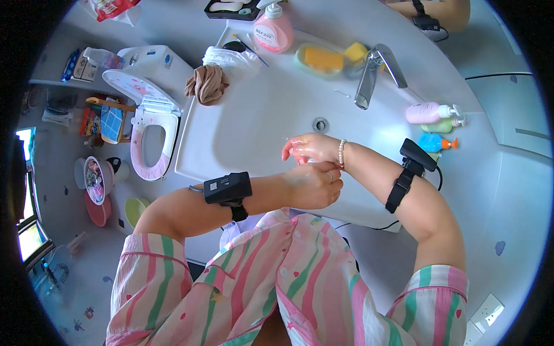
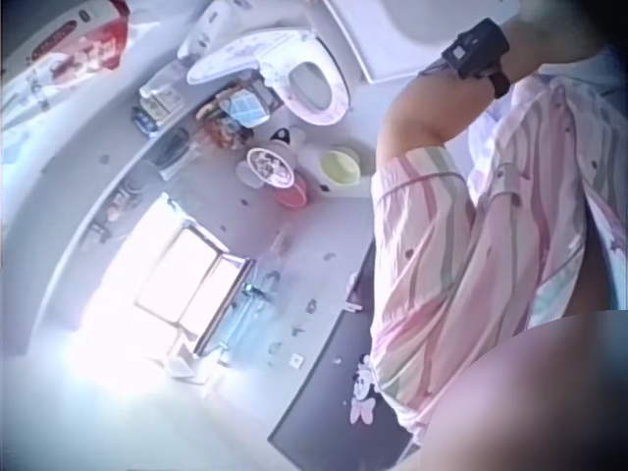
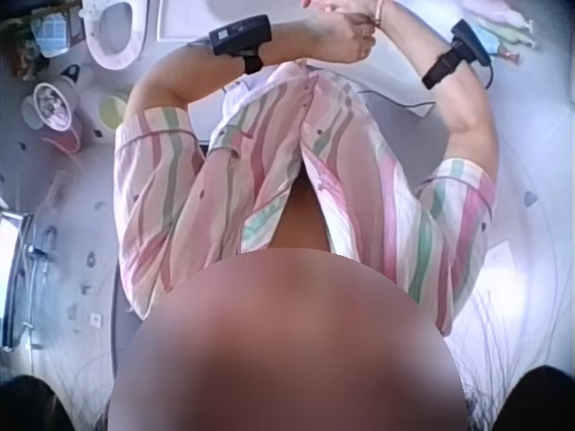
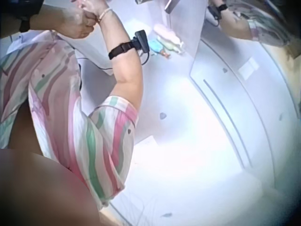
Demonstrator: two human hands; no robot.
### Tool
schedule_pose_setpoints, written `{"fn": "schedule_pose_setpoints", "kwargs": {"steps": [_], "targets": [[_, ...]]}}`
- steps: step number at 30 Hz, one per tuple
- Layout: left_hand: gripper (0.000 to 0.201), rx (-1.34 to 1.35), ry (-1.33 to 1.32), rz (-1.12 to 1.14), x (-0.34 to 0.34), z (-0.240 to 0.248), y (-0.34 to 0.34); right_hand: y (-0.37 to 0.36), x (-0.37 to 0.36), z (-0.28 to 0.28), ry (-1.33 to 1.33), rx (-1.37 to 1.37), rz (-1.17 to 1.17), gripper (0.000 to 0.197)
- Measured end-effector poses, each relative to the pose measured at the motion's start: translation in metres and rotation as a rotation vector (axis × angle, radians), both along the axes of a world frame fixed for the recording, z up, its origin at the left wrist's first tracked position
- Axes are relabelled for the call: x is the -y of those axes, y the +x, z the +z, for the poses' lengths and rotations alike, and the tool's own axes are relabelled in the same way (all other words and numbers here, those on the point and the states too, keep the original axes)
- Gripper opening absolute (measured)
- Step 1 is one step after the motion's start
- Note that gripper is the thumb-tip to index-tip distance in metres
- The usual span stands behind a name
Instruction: Hand washing a small cloth and a sock in a bathroom sink.
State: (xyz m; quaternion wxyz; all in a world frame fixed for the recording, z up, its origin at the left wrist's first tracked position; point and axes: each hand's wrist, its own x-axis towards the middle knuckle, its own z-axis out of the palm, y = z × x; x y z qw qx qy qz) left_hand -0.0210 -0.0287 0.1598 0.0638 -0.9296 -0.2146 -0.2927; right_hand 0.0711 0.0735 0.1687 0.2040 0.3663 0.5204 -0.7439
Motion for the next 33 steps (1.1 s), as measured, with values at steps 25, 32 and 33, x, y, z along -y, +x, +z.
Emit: {"fn": "schedule_pose_setpoints", "kwargs": {"steps": [25,32,33], "targets": [[0.015,-0.099,0.281,0.113,0.021,0.004,-0.021,-0.028,0.011,0.046,0.024,-0.088,0.015,0.033],[0.014,-0.235,0.083,0.115,0.022,0.0,0.0,-0.032,0.015,0.026,0.263,0.075,0.191,0.019],[0.015,-0.324,0.078,0.148,0.024,-0.004,0.003,-0.032,0.017,0.021,0.294,0.119,0.193,0.018]]}}
